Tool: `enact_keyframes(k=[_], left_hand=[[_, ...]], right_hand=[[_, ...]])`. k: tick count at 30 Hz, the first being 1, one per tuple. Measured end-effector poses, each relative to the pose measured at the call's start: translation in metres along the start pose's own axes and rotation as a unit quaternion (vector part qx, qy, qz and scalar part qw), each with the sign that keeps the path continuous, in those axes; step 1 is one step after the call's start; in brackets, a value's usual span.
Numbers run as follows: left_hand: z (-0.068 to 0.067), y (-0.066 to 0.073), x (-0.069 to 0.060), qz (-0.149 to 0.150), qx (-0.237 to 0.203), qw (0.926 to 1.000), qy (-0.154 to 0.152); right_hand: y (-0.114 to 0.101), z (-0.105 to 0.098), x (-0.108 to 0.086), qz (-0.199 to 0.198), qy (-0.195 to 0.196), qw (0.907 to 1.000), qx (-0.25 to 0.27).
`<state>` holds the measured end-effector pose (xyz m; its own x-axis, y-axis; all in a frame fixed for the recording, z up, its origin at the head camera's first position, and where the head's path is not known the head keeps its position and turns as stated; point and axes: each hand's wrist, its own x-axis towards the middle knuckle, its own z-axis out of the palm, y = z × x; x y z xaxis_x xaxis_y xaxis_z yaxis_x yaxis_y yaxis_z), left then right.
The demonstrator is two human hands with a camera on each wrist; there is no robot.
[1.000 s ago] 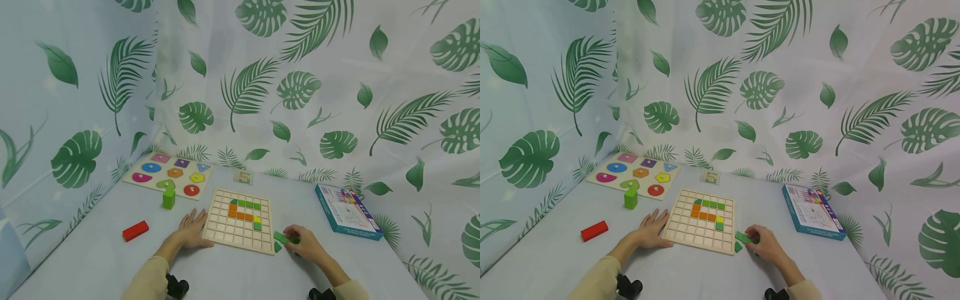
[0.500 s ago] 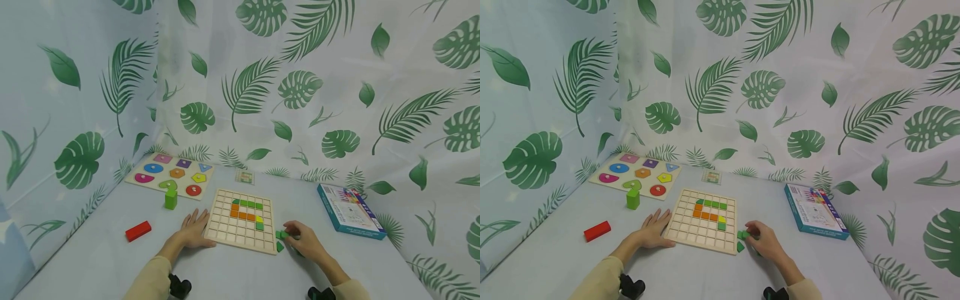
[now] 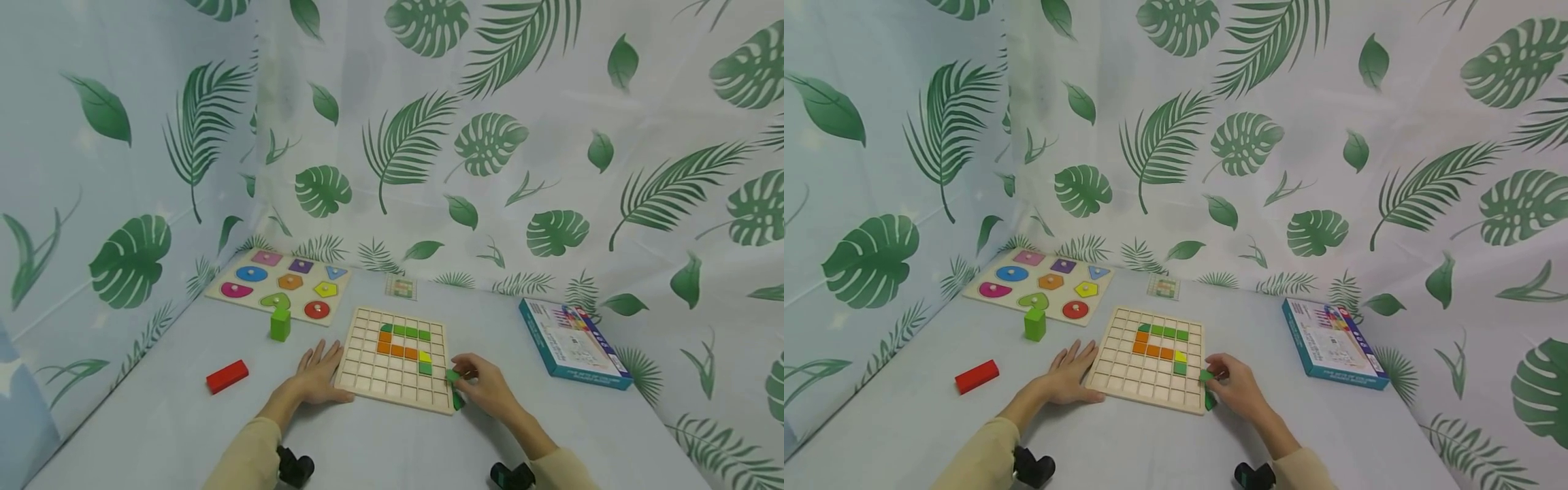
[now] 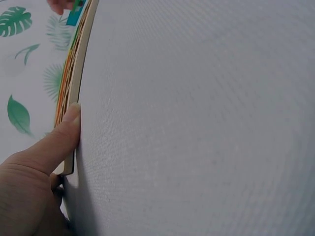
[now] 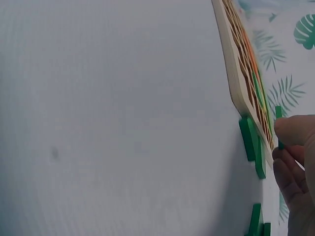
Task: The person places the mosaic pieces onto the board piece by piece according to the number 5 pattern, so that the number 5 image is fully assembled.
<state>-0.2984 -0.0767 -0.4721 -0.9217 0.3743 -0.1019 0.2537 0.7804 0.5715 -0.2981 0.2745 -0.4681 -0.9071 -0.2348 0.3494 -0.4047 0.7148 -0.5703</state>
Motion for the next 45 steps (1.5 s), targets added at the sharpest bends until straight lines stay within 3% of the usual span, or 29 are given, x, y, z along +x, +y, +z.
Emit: enact_keyframes(k=[7,15,21,27,33,45], left_hand=[[0.011,-0.010,0.009,0.007,-0.002,0.9998,0.016],[0.012,-0.010,0.008,0.006,-0.007,0.9999,0.013],[0.004,-0.003,0.001,-0.003,0.006,1.0000,0.003],[-0.005,0.007,-0.007,-0.008,0.011,0.9999,-0.004],[-0.004,0.005,-0.006,-0.009,0.011,0.9999,-0.005],[-0.001,0.002,0.002,-0.010,0.019,0.9997,-0.007]], right_hand=[[-0.013,0.012,0.002,-0.030,-0.014,0.9993,0.019],[-0.021,0.024,0.002,-0.039,-0.047,0.9977,0.031],[-0.026,0.030,0.004,-0.014,-0.042,0.9986,0.028],[-0.028,0.033,0.006,-0.027,-0.041,0.9984,0.026],[-0.029,0.036,0.007,-0.047,-0.047,0.9976,0.017],[-0.029,0.036,0.007,-0.040,-0.027,0.9988,0.009]])
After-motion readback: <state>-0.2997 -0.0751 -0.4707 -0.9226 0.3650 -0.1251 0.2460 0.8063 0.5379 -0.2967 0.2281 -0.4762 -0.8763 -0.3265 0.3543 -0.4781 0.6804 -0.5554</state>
